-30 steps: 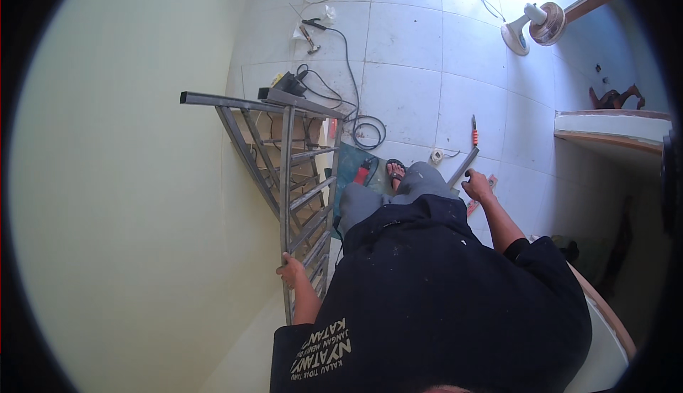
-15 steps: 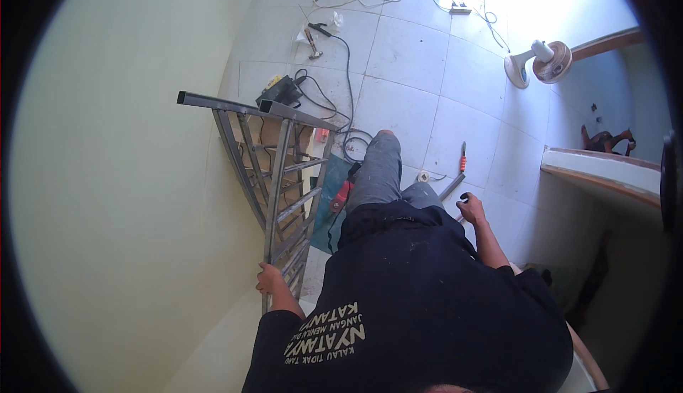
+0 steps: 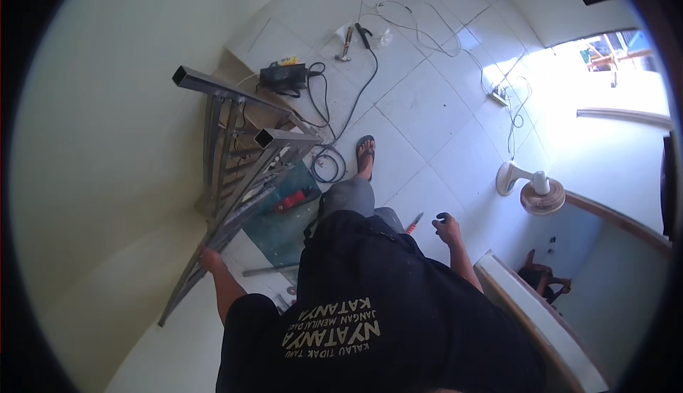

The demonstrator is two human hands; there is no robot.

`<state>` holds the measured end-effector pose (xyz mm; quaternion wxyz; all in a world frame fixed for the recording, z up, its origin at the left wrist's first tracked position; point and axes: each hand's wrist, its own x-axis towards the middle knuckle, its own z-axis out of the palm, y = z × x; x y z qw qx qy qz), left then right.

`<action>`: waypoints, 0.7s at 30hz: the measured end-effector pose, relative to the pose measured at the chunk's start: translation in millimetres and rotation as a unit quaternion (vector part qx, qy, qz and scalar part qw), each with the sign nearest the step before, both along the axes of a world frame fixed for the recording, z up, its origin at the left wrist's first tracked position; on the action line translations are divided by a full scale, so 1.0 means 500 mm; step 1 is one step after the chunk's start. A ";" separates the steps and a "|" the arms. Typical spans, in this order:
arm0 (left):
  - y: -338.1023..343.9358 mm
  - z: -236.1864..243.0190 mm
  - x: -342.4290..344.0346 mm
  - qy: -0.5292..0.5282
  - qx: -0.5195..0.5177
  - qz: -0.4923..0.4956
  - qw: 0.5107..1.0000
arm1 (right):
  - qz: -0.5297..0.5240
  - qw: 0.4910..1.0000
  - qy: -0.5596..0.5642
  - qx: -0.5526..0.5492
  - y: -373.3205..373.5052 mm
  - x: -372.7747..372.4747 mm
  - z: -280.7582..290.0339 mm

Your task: Welding and measuring a metal stair railing component.

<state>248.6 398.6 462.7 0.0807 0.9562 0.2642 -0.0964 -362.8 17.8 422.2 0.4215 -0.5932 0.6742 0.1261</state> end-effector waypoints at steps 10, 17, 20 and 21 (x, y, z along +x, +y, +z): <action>-0.106 -0.217 -0.393 0.043 -0.294 0.033 0.954 | -0.057 0.995 -0.064 0.050 -0.427 0.036 0.110; -0.403 -0.253 -0.763 0.180 -0.226 -0.308 0.906 | 0.172 0.980 0.028 0.099 -0.616 0.034 0.036; -0.505 -0.162 -0.828 0.103 -0.466 0.212 0.853 | 0.236 0.965 0.002 0.114 -0.724 0.065 -0.012; -0.514 -0.134 -0.852 0.088 -0.463 0.245 0.847 | 0.286 0.951 0.001 0.113 -0.763 0.096 -0.030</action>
